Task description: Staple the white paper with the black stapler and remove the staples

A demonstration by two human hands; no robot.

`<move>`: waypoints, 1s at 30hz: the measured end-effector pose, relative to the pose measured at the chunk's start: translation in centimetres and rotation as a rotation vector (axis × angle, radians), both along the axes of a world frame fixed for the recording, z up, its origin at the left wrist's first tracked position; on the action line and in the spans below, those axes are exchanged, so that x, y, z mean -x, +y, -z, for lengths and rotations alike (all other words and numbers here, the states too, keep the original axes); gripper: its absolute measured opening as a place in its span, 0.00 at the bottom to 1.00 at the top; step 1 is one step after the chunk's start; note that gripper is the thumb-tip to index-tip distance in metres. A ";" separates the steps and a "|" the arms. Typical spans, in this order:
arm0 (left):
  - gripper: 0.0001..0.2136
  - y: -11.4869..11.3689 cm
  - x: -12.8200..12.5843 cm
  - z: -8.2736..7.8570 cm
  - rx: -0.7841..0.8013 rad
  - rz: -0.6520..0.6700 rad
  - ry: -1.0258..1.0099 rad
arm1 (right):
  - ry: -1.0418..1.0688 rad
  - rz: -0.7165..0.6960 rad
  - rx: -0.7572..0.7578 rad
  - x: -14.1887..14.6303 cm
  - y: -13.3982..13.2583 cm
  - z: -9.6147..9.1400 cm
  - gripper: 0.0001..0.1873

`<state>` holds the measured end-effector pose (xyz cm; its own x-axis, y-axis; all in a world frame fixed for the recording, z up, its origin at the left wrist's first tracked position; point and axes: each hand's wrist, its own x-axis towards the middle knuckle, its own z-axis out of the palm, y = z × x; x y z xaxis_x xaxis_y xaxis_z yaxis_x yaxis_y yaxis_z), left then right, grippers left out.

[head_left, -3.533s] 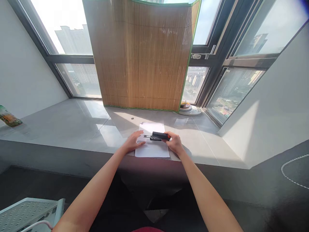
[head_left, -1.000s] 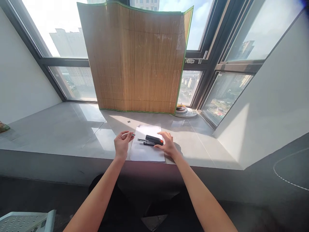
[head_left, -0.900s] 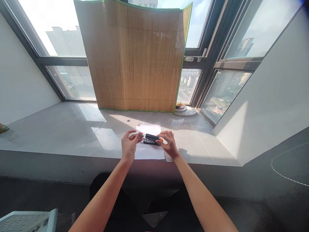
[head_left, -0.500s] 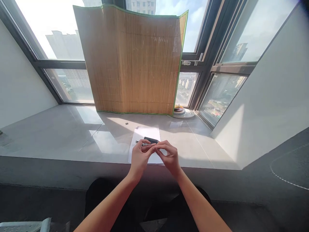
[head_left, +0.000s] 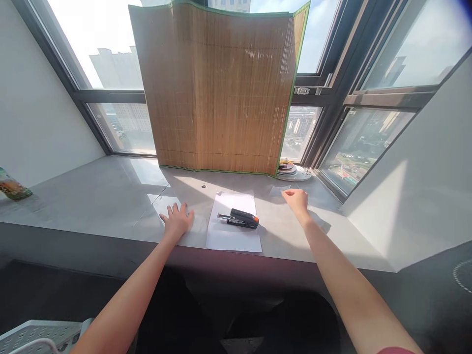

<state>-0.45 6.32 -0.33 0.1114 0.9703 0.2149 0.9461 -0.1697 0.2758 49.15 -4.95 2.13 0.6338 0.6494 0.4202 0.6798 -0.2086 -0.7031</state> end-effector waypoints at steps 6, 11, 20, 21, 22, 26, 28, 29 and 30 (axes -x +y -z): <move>0.29 -0.3 -0.3 0.2 -0.012 0.000 0.066 | -0.122 0.035 0.241 0.1 5.3 -0.2 0.12; 0.29 -0.3 -0.3 -0.1 0.020 -0.029 0.113 | -0.137 -0.017 0.338 0.7 5.6 1.2 0.13; 0.29 0.0 -0.5 -0.2 0.018 -0.038 0.143 | -0.182 0.022 0.526 0.5 0.9 1.4 0.16; 0.28 0.0 -0.5 -0.1 0.011 -0.039 0.145 | -0.217 -0.017 0.569 0.9 0.1 1.8 0.18; 0.28 0.0 -0.5 0.0 0.005 -0.039 0.145 | -0.248 -0.061 0.622 1.3 -0.7 2.2 0.22; 0.25 0.1 -0.5 -0.1 -0.004 -0.046 0.147 | -0.300 -0.175 0.785 2.9 -2.9 3.7 0.38; 0.23 0.7 -0.7 -0.4 -0.006 -0.038 0.150 | -0.304 -0.175 0.823 3.2 -3.1 4.0 0.40; 0.22 1.2 -0.9 -0.6 -0.009 -0.023 0.138 | -0.301 -0.175 0.839 3.3 -3.1 4.0 0.41; 0.21 2.0 -1.3 -0.9 -0.012 0.003 0.113 | -0.294 -0.174 0.856 3.3 -3.0 4.0 0.41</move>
<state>0.82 8.29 0.53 0.1380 0.9675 0.2121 0.9706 -0.1748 0.1656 45.88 -7.92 -1.85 0.4424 0.8888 -0.1193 0.8769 -0.4566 -0.1500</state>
